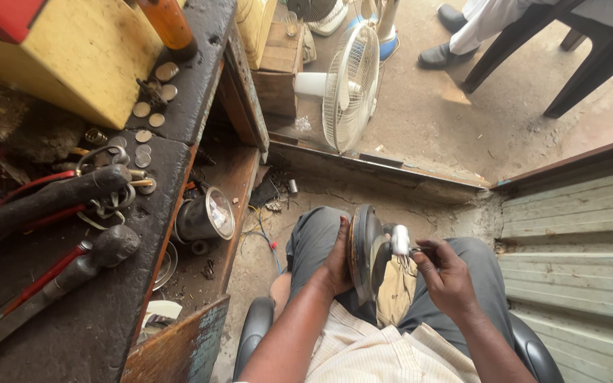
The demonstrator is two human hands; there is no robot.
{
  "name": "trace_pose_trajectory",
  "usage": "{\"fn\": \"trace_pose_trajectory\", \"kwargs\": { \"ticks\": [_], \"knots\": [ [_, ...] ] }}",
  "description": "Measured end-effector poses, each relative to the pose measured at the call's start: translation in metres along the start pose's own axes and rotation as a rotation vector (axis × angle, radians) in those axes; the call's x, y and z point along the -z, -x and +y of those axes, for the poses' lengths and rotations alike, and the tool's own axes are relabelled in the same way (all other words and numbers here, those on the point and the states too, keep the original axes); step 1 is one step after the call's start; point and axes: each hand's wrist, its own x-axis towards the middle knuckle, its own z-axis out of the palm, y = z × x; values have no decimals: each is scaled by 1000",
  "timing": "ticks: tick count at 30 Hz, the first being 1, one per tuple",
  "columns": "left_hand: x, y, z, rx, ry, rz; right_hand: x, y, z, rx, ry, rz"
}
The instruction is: The person holds a circular electrical component on their lap and uses a small tool to adjust or connect wires on the component. The person repeatedly manipulates the wires and the component while seated in a workshop.
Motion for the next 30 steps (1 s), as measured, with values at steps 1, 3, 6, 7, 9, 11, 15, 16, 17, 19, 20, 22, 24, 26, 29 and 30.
{"fn": "trace_pose_trajectory", "kwargs": {
  "ticks": [1,3,6,7,9,11,15,16,17,19,20,22,24,26,29,30],
  "knots": [
    [1,0,-1,-2,-16,14,1,1,-2,97,-5,-16],
    [2,-1,1,-5,-54,35,3,1,-6,168,1,-29],
    [0,0,2,-6,-72,57,5,-4,-10,103,55,-30],
    [-1,0,1,-3,-72,62,6,-5,-11,84,89,-32],
    [-2,-1,2,-3,-77,72,5,-8,-12,52,125,-38],
    [-2,-1,3,-17,-52,36,4,-8,-11,19,135,-45],
    [-2,-1,2,-21,-39,41,-1,-12,2,-71,196,-14],
    [-1,-2,1,-19,-32,27,-2,-13,8,-92,209,-13],
    [0,-2,1,-17,-25,12,-3,-14,13,-113,222,-13],
    [2,-3,-1,-10,-46,22,-1,-12,21,-123,169,-28],
    [3,-4,-1,-7,-75,45,-1,-12,22,-125,141,-38],
    [3,-4,-1,-7,-95,63,0,-10,20,-159,70,-12],
    [3,-3,0,-14,-81,51,2,-6,13,-103,-6,-8],
    [2,-3,1,1,-94,87,5,-2,6,44,-88,-25],
    [1,-5,1,4,-101,84,7,1,-3,141,48,-52],
    [1,-5,0,3,-101,76,7,0,-5,105,73,-49]
  ]
}}
